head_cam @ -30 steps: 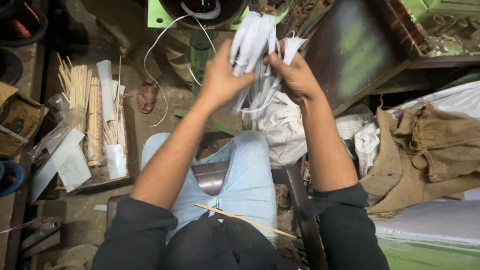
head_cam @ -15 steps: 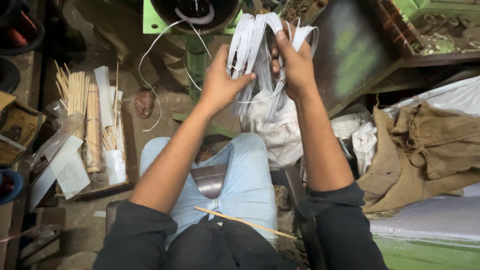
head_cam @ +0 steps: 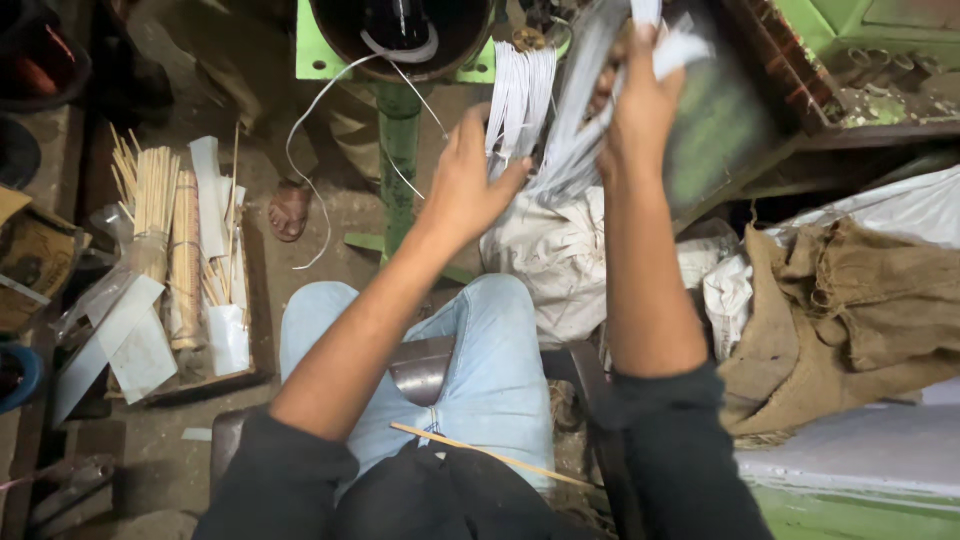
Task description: The person winds white wire onto a cylindrical metal form using a green stand. They use a wooden stick to guide the wire and then remove the wound coil. The person then manually coils the wire into a loop and places it on a pile.
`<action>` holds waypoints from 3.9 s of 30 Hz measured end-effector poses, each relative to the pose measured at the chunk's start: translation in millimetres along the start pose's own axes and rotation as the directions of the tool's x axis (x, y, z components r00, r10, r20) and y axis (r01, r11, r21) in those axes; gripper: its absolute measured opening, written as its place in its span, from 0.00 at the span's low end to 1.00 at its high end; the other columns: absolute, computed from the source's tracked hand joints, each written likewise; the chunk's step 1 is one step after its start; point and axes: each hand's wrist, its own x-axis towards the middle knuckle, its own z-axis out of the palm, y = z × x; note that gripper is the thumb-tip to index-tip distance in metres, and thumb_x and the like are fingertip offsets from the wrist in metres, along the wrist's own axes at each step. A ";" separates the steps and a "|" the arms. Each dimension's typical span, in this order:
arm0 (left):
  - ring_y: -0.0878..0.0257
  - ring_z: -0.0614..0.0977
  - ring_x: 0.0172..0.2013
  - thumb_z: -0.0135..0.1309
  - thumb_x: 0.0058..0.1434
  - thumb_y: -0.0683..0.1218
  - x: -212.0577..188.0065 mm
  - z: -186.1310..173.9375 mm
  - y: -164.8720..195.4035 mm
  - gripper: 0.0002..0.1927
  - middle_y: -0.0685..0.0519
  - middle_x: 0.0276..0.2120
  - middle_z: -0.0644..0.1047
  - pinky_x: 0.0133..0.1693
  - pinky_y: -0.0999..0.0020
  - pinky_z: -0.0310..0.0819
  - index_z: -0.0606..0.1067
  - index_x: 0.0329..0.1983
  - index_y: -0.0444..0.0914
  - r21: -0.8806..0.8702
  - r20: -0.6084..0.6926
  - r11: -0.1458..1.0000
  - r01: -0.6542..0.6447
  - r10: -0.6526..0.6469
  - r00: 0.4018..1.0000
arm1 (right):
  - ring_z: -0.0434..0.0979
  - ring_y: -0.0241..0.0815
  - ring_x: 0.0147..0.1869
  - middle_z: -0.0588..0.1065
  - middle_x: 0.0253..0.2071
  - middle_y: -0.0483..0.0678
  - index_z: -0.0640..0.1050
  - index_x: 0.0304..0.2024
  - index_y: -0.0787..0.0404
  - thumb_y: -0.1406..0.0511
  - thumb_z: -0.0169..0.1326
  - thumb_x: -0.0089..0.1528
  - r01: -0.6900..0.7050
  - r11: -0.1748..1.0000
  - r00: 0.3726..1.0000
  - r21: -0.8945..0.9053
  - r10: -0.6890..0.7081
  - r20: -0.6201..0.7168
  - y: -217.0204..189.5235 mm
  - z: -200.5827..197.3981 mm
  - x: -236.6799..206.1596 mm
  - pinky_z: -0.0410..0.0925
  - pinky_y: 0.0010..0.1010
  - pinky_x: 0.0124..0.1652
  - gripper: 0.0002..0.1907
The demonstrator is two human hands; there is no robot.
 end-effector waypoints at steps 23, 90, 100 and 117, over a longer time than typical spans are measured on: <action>0.42 0.82 0.38 0.58 0.63 0.43 -45.8 17.1 82.7 0.12 0.40 0.35 0.79 0.38 0.52 0.75 0.71 0.45 0.34 -0.076 0.440 0.997 -0.012 0.045 0.897 | 0.75 0.40 0.59 0.76 0.53 0.50 0.70 0.60 0.70 0.58 0.46 0.74 -0.297 0.935 0.952 0.196 0.273 0.138 -60.8 -52.6 -197.0 0.67 0.35 0.61 0.21; 0.63 0.75 0.33 0.43 0.77 0.53 74.1 136.3 7.8 0.18 0.50 0.31 0.78 0.41 0.67 0.70 0.70 0.42 0.33 -0.668 -0.180 0.683 0.297 -0.535 0.825 | 0.71 0.47 0.49 0.70 0.38 0.51 0.67 0.58 0.67 0.64 0.42 0.74 -0.177 0.982 0.954 0.070 0.153 0.257 -53.1 -54.2 -306.5 0.60 0.50 0.67 0.14; 0.34 0.68 0.58 0.58 0.68 0.54 -5.0 62.3 29.1 0.38 0.28 0.59 0.66 0.57 0.48 0.65 0.59 0.69 0.23 0.142 0.009 0.990 0.021 -0.023 1.000 | 0.72 0.49 0.54 0.71 0.38 0.48 0.71 0.56 0.63 0.61 0.46 0.74 -0.206 0.916 0.974 0.344 0.160 0.158 -56.9 -54.1 -304.8 0.59 0.51 0.68 0.13; 0.54 0.76 0.49 0.50 0.58 0.42 -109.6 -91.6 91.3 0.19 0.51 0.43 0.73 0.57 0.55 0.68 0.74 0.54 0.42 0.322 0.541 0.754 -0.573 0.350 0.765 | 0.72 0.45 0.67 0.73 0.62 0.52 0.70 0.62 0.64 0.64 0.55 0.68 -0.126 0.797 0.741 -0.590 0.472 0.479 -114.6 -53.4 -323.0 0.63 0.44 0.66 0.22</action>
